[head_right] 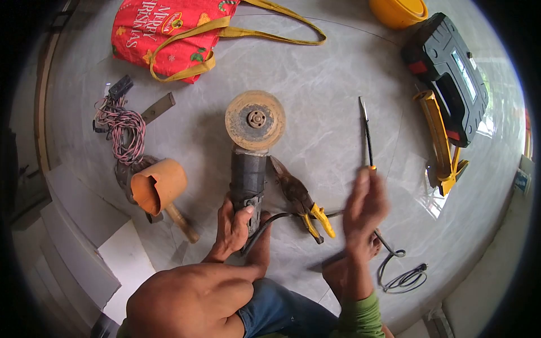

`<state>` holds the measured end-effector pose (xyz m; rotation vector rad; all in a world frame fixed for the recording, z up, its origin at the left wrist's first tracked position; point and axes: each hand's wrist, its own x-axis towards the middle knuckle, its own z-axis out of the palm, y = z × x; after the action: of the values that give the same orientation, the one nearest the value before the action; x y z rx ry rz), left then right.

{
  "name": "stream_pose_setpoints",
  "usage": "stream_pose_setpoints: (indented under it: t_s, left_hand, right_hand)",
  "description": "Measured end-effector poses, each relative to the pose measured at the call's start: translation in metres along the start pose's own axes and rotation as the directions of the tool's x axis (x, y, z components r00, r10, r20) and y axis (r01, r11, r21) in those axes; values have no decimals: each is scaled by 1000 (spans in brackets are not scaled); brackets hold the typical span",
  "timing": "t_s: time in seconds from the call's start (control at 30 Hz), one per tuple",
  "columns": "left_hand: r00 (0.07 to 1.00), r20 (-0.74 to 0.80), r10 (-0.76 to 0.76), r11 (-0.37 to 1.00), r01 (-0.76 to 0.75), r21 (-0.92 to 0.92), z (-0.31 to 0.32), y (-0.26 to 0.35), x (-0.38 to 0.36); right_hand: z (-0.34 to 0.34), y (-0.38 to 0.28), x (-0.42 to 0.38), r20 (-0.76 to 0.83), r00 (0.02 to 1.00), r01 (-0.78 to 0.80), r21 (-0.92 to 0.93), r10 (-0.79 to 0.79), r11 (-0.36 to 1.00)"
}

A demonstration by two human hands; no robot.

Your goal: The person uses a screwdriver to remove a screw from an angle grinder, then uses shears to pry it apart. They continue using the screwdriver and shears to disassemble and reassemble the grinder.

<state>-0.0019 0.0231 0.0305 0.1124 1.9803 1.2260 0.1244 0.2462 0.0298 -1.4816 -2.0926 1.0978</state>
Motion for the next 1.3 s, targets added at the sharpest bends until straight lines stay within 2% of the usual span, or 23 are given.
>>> stream_pose_setpoints:
  t_s: [0.03, 0.1, 0.13, 0.17, 0.27, 0.3, 0.37, 0.43, 0.5, 0.53, 0.57, 0.63, 0.7, 0.73, 0.83, 0.9, 0.93, 0.97, 1.03, 1.1, 1.2, 1.3]
  left_hand:
    - [1000, 0, 0, 1000, 0, 0, 0, -2, 0]
    - [998, -24, 57, 998, -56, 39, 1, -7, 0]
    - [998, -21, 62, 997, -61, 38, 2, -6, 1]
    - [999, -15, 32, 999, -32, 11, 1, -6, 2]
    - [1000, -10, 16, 1000, -16, -15, 0, -8, 2]
    - [999, -5, 34, 999, -34, -13, 0, -8, 2]
    - [1000, -13, 3, 1000, -3, -31, 1, -4, 1]
    - [999, -26, -26, 998, 24, -55, 3, -6, 1]
    - [997, -35, 67, 997, -66, 29, 3, -21, 2]
    - [997, -38, 67, 998, -66, 26, 2, -22, 3]
    - [996, -33, 85, 995, -83, 46, 2, -24, 3]
    - [995, -22, 100, 994, -99, 54, 4, -24, 4]
    - [993, -10, 117, 992, -116, 49, 5, -22, 4]
    - [993, -7, 118, 992, -118, 38, 5, -22, 5]
    - [994, 9, 105, 992, -104, -69, 8, -27, 6]
    - [976, -51, 212, 976, -214, -43, 11, -39, 9]
    - [976, -59, 212, 975, -215, -49, 11, -36, 7]
    - [987, -49, 154, 986, -157, -60, 11, -31, 5]
    - [994, -45, 96, 992, -99, -76, 9, -26, 5]
    - [1000, 9, 23, 995, -22, -101, 8, -30, 7]
    - [995, -17, 103, 991, -104, -80, 13, -51, 10]
    - [996, -2, 85, 988, -84, -132, 13, -50, 10]
  right_hand:
    - [-16, 2, 23, -32, 999, -21, -140, 17, 990]
    - [-39, 29, 52, 95, 974, 227, -414, -207, 882]
    - [-46, 43, 57, 182, 973, 220, -527, -144, 821]
    - [-50, 54, 58, 179, 973, 220, -527, -145, 821]
    - [-54, 53, 60, 334, 934, 33, -433, 126, 901]
    - [-52, 52, 58, 337, 933, 36, -432, 125, 901]
    - [-53, 49, 52, 458, 882, 151, -494, 108, 856]
    - [-52, 56, 48, 451, 885, 135, -488, 117, 862]
    - [-56, 62, 45, 388, 921, 108, -343, 35, 933]
    - [-62, 49, 45, 349, 936, 164, -346, -35, 924]
    - [-73, 30, 45, 343, 939, 135, -393, 9, 910]
    - [-99, 4, 42, 347, 935, 209, -357, -78, 910]
    - [-127, -49, 30, 450, 888, 288, -395, -89, 872]
    - [-142, -65, 24, 524, 837, 388, -368, -156, 845]
    - [-168, -105, -7, 523, 845, 358, -397, -112, 845]
    - [-175, -132, -11, 690, 724, 366, -369, -12, 854]
    - [-175, -130, -14, 715, 685, 487, -306, -140, 818]
    - [-173, -135, -18, 720, 679, 495, -304, -144, 814]
    - [-167, -145, -25, 737, 607, 649, -244, -297, 721]
    - [-164, -146, -30, 731, 597, 659, -210, -332, 723]
    - [-156, -153, -35, 718, 589, 719, -256, -371, 646]
    - [-150, -159, -32, 728, 557, 748, -230, -400, 622]
